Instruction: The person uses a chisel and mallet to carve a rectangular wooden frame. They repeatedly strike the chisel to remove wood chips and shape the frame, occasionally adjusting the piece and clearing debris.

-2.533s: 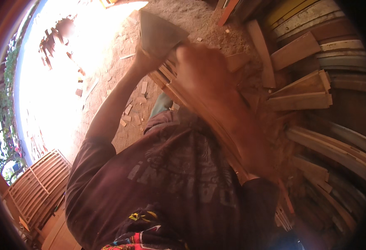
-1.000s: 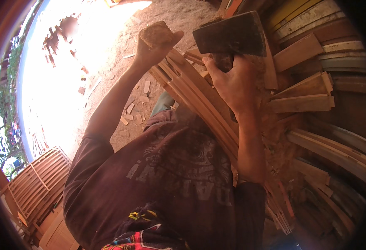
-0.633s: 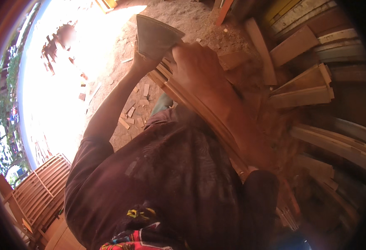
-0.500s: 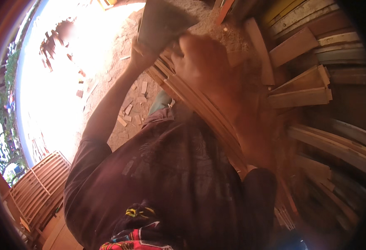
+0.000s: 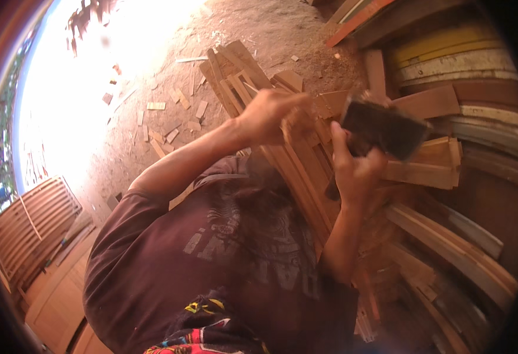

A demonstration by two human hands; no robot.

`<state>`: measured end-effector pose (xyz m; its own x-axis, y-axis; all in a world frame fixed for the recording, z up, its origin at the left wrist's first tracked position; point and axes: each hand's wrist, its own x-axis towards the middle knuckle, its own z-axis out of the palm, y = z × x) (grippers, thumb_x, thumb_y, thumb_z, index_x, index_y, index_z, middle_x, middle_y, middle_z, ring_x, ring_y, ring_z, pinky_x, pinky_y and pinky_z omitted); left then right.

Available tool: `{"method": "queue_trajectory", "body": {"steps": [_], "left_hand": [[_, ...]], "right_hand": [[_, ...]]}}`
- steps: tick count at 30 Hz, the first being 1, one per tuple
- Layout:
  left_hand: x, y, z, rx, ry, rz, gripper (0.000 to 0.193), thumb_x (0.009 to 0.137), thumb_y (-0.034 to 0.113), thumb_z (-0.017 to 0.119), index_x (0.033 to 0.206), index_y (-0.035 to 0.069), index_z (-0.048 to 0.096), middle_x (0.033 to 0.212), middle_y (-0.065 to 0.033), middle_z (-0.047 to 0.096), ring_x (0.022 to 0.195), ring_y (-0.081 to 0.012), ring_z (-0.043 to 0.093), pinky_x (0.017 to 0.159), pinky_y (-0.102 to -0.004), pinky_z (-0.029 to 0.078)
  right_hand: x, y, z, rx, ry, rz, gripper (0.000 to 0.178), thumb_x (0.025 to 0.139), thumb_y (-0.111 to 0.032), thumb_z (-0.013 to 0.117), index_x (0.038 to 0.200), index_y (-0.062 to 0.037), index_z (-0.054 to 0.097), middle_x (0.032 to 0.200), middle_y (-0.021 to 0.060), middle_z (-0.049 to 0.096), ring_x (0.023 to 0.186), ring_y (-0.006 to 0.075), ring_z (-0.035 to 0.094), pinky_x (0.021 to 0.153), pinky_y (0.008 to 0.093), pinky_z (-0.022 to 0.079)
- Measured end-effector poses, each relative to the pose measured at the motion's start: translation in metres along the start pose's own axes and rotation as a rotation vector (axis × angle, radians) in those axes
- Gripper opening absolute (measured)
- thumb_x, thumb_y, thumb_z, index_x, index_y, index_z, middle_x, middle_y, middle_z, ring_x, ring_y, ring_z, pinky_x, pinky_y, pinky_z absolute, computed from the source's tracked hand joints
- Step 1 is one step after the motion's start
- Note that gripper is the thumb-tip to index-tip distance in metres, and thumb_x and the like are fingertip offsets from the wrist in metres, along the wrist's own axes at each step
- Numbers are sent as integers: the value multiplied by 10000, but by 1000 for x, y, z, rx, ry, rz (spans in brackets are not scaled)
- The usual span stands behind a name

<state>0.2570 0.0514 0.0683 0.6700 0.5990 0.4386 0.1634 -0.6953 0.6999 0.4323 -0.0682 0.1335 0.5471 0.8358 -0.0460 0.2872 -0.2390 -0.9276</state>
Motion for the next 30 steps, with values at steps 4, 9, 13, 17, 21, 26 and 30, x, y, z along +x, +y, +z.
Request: {"method": "queue_trajectory", "body": {"steps": [4,9,13,17,21,26,30], "left_hand": [[-3,13,16,-52,-25,6,342,731,190,810,987,85,609,749,-115,658,698,-372,691,567,-501,491],[-2,22,22,-81,-53,-56,373,700,181,802,999,84,601,793,-121,665,786,-382,700,619,-504,517],[0,26,14,-72,-32,-95,376,703,169,799,1014,92,602,805,-113,666,810,-382,703,642,-510,530],[0,27,7,-99,-12,-124,407,700,165,816,1041,109,603,812,-109,671,810,-378,703,654,-509,541],[-8,16,7,-131,55,-69,393,727,181,821,1054,118,612,810,-103,676,778,-370,699,650,-491,544],[-14,16,5,-137,82,-57,388,737,197,823,1060,122,621,777,-88,664,755,-351,694,647,-478,544],[-18,1,6,-141,93,-4,352,737,212,822,1002,112,613,766,-88,657,747,-348,691,632,-477,535]], "right_hand": [[-12,7,-17,19,15,135,165,927,-87,816,864,-14,682,702,-2,643,542,65,555,515,237,426],[-18,23,-22,-44,16,181,167,926,-67,812,868,-6,667,681,0,620,532,64,543,498,228,412],[-22,28,-23,-18,41,144,145,932,-60,798,872,-7,677,684,8,632,524,67,538,493,230,408],[-32,19,-21,-173,116,-149,157,913,-83,811,989,27,728,878,94,729,736,161,686,662,299,529],[-36,1,-7,-401,-130,-437,254,875,-62,827,1083,54,737,1016,163,761,923,252,752,790,369,581],[-49,-2,-9,-147,-67,-350,213,867,-12,822,1049,53,731,1046,165,759,919,276,759,792,395,589],[-42,-4,9,-321,-181,-404,210,880,-41,820,1049,43,726,999,141,762,879,260,753,785,399,581]]}}
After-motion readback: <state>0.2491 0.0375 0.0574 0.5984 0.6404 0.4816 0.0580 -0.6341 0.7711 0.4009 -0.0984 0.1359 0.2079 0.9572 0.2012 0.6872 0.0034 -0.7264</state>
